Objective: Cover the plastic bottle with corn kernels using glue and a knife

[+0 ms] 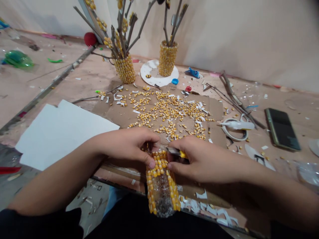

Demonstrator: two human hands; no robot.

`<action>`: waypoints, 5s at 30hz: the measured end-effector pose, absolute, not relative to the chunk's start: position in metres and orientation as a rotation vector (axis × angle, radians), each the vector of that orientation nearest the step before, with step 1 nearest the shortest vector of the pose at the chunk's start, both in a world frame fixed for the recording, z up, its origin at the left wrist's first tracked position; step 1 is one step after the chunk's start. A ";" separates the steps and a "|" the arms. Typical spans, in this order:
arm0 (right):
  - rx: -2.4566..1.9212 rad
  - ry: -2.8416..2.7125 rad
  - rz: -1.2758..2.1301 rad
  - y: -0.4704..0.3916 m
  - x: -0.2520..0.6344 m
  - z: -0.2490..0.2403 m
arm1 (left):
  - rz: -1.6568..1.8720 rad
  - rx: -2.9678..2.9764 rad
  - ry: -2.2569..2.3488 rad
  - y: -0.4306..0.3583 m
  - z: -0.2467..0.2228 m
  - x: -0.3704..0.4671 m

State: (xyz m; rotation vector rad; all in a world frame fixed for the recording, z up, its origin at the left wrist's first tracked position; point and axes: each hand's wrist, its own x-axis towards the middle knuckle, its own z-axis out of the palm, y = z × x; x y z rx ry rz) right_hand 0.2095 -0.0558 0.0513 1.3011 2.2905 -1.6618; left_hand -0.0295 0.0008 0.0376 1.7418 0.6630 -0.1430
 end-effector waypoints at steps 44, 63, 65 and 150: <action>1.721 2.524 -0.570 0.016 0.170 0.013 | 0.985 1.499 1.380 0.028 0.011 -0.041; 1.974 2.872 -0.392 -0.081 0.194 0.032 | 0.606 1.584 0.853 -0.016 0.012 -0.013; 1.944 2.945 -0.367 -0.084 0.192 0.030 | 0.582 1.532 0.858 -0.016 0.012 -0.012; 1.879 3.281 -1.273 -0.100 0.205 0.033 | 0.613 1.726 0.645 -0.016 0.018 -0.018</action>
